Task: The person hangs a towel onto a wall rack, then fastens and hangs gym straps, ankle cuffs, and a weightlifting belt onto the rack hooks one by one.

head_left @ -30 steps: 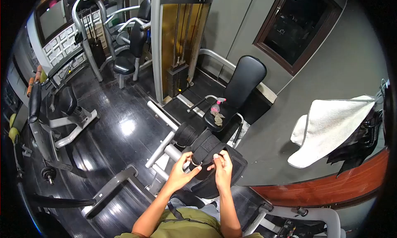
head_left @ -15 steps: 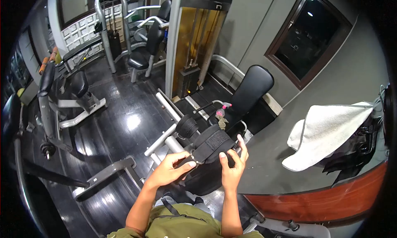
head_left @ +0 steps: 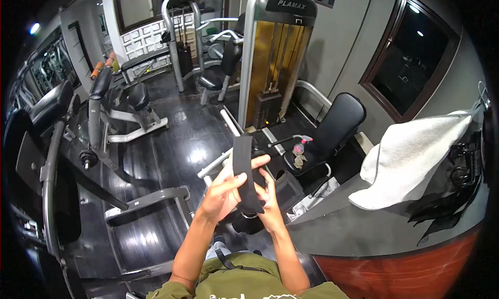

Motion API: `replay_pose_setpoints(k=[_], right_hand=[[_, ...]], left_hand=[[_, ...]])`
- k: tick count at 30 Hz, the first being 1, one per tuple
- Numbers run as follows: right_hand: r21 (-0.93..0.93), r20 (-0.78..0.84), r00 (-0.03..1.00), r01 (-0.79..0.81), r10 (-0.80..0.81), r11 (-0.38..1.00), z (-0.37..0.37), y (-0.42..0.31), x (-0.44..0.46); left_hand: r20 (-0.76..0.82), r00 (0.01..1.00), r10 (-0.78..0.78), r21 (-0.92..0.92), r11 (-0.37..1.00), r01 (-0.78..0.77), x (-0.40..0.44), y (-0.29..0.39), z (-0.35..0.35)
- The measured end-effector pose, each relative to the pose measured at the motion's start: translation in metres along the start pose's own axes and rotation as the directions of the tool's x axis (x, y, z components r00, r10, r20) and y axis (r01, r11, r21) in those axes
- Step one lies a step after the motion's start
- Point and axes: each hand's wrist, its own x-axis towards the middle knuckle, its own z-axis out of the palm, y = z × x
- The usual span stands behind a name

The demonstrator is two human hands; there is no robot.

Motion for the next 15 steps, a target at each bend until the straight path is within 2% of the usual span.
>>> replay_pose_setpoints(k=[1,2,3,6,7,9,10,11,13,15], right_hand=[[-0.118,0.041,0.999,-0.018,0.023,0.993,-0.001,-0.001,-0.005],[-0.14,0.149,0.988,0.057,-0.036,0.988,-0.01,0.005,-0.008],[-0.13,0.157,0.987,0.058,-0.037,0.99,-0.012,0.0,-0.015],[0.134,0.074,0.976,-0.212,0.204,0.968,-0.024,-0.01,-0.033],[0.098,0.068,0.974,-0.224,0.218,0.97,-0.031,-0.017,-0.038],[0.024,0.071,0.988,-0.137,0.135,0.99,-0.048,-0.015,-0.046],[0.085,0.104,0.976,-0.199,0.19,0.976,-0.057,-0.02,-0.052],[0.093,0.092,0.978,-0.194,0.185,0.977,-0.066,-0.026,-0.059],[0.228,0.177,0.942,-0.322,0.286,0.919,-0.08,-0.041,-0.071],[0.226,0.136,0.964,-0.256,0.23,0.94,-0.089,-0.046,-0.08]], left_hand=[[-0.032,0.999,0.002,-0.026,1.0,-0.003,-0.002,-0.002,0.003],[-0.059,0.997,0.055,0.016,0.998,-0.054,-0.005,-0.003,0.008],[-0.11,0.989,0.097,0.054,0.994,-0.091,-0.01,-0.005,0.011],[-0.165,0.985,0.059,0.067,0.997,-0.049,-0.027,-0.01,0.0],[-0.164,0.985,0.057,0.077,0.996,-0.045,-0.033,-0.015,-0.004],[-0.213,0.974,0.071,0.036,0.997,-0.065,-0.043,-0.027,-0.008],[-0.236,0.969,0.068,0.019,0.998,-0.065,-0.048,-0.032,-0.007],[-0.229,0.972,0.056,0.022,0.998,-0.052,-0.05,-0.04,-0.007],[-0.301,0.948,0.103,-0.189,0.968,-0.165,-0.049,-0.058,-0.009],[-0.322,0.94,0.109,-0.153,0.974,-0.166,-0.044,-0.074,-0.006]])
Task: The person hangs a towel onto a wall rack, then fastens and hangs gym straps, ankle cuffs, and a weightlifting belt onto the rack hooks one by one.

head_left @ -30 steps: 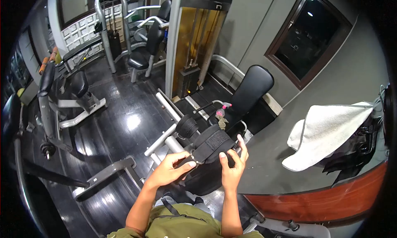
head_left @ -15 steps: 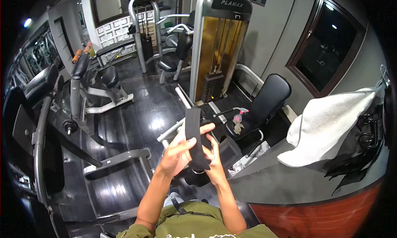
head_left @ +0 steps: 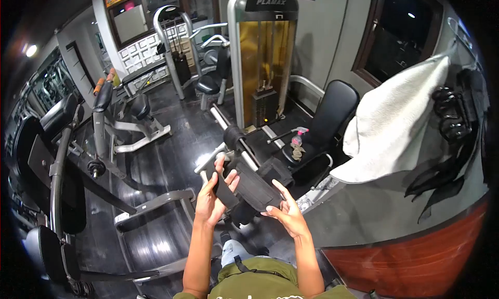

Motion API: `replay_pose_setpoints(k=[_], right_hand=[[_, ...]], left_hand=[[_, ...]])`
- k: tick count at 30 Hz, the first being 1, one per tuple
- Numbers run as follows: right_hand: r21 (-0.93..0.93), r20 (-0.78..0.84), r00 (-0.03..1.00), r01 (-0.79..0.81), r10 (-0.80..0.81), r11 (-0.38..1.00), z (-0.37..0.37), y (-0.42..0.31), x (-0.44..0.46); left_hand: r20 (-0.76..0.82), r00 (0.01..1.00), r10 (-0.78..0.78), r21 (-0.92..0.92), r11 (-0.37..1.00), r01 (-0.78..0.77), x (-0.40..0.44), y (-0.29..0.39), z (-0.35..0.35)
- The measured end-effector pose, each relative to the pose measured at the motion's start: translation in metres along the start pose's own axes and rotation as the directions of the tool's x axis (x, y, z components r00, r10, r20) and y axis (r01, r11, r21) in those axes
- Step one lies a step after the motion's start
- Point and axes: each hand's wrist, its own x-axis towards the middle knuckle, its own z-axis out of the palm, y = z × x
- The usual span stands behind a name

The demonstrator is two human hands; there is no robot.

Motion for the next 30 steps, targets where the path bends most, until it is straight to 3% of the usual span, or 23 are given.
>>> replay_pose_setpoints(k=[2,9,12,14,16,18,20,22,23,27,29,30], right_hand=[[0.005,-0.16,0.987,-0.021,0.022,1.0,-0.007,-0.004,-0.01],[-0.096,-0.421,0.895,0.12,-0.15,0.988,-0.031,0.014,-0.016],[-0.126,-0.381,0.9,0.176,-0.212,0.976,-0.032,0.014,-0.018],[-0.115,-0.395,0.89,0.199,-0.228,0.973,-0.025,0.013,-0.02],[-0.217,-0.421,0.862,0.205,-0.281,0.955,-0.022,0.013,-0.021],[-0.145,-0.379,0.884,0.236,-0.274,0.961,-0.027,0.022,-0.021],[-0.149,-0.367,0.878,0.271,-0.308,0.951,-0.025,0.022,-0.021],[-0.133,-0.386,0.866,0.288,-0.317,0.948,-0.021,0.022,-0.02],[-0.113,-0.388,0.875,0.268,-0.29,0.957,-0.019,0.019,-0.021],[-0.098,-0.398,0.899,0.158,-0.184,0.983,-0.025,0.026,-0.019],[-0.05,-0.382,0.912,0.142,-0.15,0.989,-0.023,0.021,-0.021],[-0.004,-0.362,0.925,0.121,-0.114,0.993,-0.021,0.018,-0.022]], left_hand=[[0.045,0.999,-0.026,-0.203,0.978,0.035,0.001,-0.018,0.002],[0.02,0.977,-0.211,0.104,0.973,0.208,-0.013,-0.068,0.038],[-0.023,0.965,-0.262,0.208,0.943,0.261,-0.025,-0.077,0.047],[0.09,0.969,-0.232,0.212,0.955,0.209,-0.029,-0.085,0.053],[0.097,0.97,-0.222,0.165,0.965,0.204,-0.03,-0.094,0.053],[0.209,0.976,-0.068,0.435,0.9,-0.031,-0.029,-0.105,0.051],[0.244,0.968,-0.064,0.437,0.898,-0.05,-0.03,-0.109,0.041],[0.274,0.961,0.035,0.678,0.702,-0.218,-0.03,-0.112,0.042],[0.296,0.954,0.055,0.67,0.7,-0.248,-0.032,-0.112,0.045],[0.32,0.947,-0.004,0.69,0.686,-0.23,-0.028,-0.104,0.055],[0.175,0.978,-0.117,0.689,0.724,-0.037,-0.026,-0.102,0.057],[0.177,0.977,-0.121,0.69,0.723,-0.035,-0.026,-0.101,0.057]])
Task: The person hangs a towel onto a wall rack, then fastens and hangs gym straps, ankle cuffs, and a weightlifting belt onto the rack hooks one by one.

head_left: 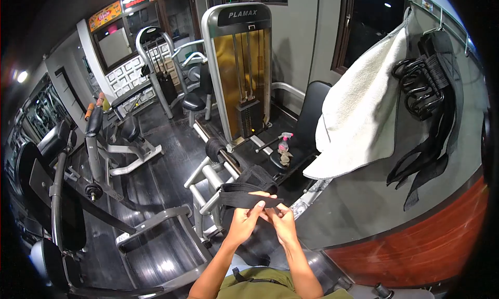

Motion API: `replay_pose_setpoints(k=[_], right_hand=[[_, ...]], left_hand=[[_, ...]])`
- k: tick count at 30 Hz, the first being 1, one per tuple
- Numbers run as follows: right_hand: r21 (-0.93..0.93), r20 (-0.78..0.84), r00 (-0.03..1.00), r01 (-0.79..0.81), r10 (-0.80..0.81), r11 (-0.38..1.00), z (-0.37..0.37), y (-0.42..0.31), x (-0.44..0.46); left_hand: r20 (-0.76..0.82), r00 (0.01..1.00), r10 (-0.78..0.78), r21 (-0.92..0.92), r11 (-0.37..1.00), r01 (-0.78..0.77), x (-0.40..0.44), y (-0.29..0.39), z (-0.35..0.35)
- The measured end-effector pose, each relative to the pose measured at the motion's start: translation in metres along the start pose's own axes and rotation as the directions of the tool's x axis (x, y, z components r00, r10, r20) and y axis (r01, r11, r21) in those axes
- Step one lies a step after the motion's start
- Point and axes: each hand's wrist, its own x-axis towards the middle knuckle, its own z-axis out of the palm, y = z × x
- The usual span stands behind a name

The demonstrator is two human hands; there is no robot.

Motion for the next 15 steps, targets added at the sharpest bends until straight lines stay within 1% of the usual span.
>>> replay_pose_setpoints(k=[3,5,6,8,9,10,12,13,15], right_hand=[[0.046,0.017,1.0,0.022,-0.023,0.999,-0.008,0.009,0.002],[0.073,0.012,0.999,0.041,-0.042,0.996,-0.011,0.012,0.002],[0.098,0.011,0.998,0.061,-0.062,0.993,-0.01,0.011,0.002],[0.12,-0.017,0.999,0.039,-0.037,0.992,-0.006,0.004,0.0],[0.141,-0.044,0.999,0.017,-0.01,0.99,-0.003,0.001,0.0],[0.141,-0.044,0.999,0.018,-0.012,0.99,-0.002,0.003,0.0],[0.158,-0.047,0.999,0.017,-0.01,0.987,-0.001,0.008,0.0],[0.16,-0.062,0.998,0.025,-0.015,0.987,0.0,0.01,-0.001],[0.16,-0.08,0.997,0.029,-0.017,0.987,0.005,0.009,-0.002]], left_hand=[[-0.006,1.0,0.017,-0.046,0.999,-0.018,-0.002,0.004,-0.002],[-0.003,0.998,0.069,0.199,0.978,-0.067,-0.005,0.011,-0.005],[-0.001,0.998,0.068,0.199,0.978,-0.066,-0.005,0.006,-0.01],[-0.052,0.991,0.127,0.35,0.931,-0.101,-0.004,-0.007,-0.021],[-0.078,0.99,0.114,0.272,0.958,-0.089,-0.004,-0.003,-0.018],[-0.077,0.99,0.115,0.272,0.958,-0.09,-0.005,-0.005,-0.019],[-0.087,0.99,0.114,0.343,0.936,-0.078,-0.007,-0.009,-0.022],[-0.086,0.989,0.117,0.342,0.936,-0.081,-0.007,-0.008,-0.021],[-0.097,0.985,0.144,0.401,0.911,-0.094,-0.01,-0.003,-0.019]])
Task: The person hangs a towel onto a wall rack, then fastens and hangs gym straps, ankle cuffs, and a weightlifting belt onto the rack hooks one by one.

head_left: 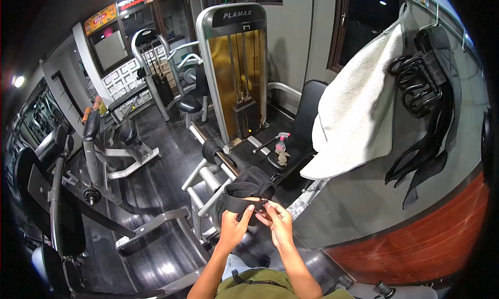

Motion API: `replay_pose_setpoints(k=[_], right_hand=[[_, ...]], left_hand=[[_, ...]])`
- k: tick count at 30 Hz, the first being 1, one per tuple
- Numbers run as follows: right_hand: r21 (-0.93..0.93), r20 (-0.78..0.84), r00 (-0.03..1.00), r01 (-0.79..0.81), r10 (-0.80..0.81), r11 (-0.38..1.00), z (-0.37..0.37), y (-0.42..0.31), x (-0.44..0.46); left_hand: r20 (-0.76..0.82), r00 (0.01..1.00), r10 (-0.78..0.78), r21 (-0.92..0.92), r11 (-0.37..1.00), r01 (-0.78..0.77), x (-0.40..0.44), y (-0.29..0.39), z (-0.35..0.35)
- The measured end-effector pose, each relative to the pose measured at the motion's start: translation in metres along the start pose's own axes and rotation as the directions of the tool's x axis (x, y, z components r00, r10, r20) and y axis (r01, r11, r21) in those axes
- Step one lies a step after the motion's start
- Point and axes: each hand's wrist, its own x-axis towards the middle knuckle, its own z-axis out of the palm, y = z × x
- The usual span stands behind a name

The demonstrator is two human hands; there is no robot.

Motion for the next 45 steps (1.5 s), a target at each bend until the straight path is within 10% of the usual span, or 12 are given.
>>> replay_pose_setpoints(k=[13,20,41,45], right_hand=[[-0.01,-0.056,0.996,-0.073,0.072,0.997,0.01,-0.003,-0.006],[0.145,0.098,0.99,-0.117,0.104,0.982,-0.005,0.008,-0.003],[-0.265,0.139,0.981,-0.093,0.134,0.96,-0.014,0.029,0.01],[-0.428,0.153,0.988,0.039,0.03,0.903,-0.01,0.029,0.006]], left_hand=[[-0.177,0.983,-0.054,0.071,0.995,0.067,-0.014,-0.022,0.013],[-0.305,0.945,-0.12,-0.177,0.982,0.068,-0.015,-0.036,0.014],[-0.261,0.931,-0.255,-0.302,0.938,0.172,-0.024,-0.04,0.007],[-0.179,0.965,-0.193,-0.012,0.981,0.194,-0.029,-0.037,0.003]])
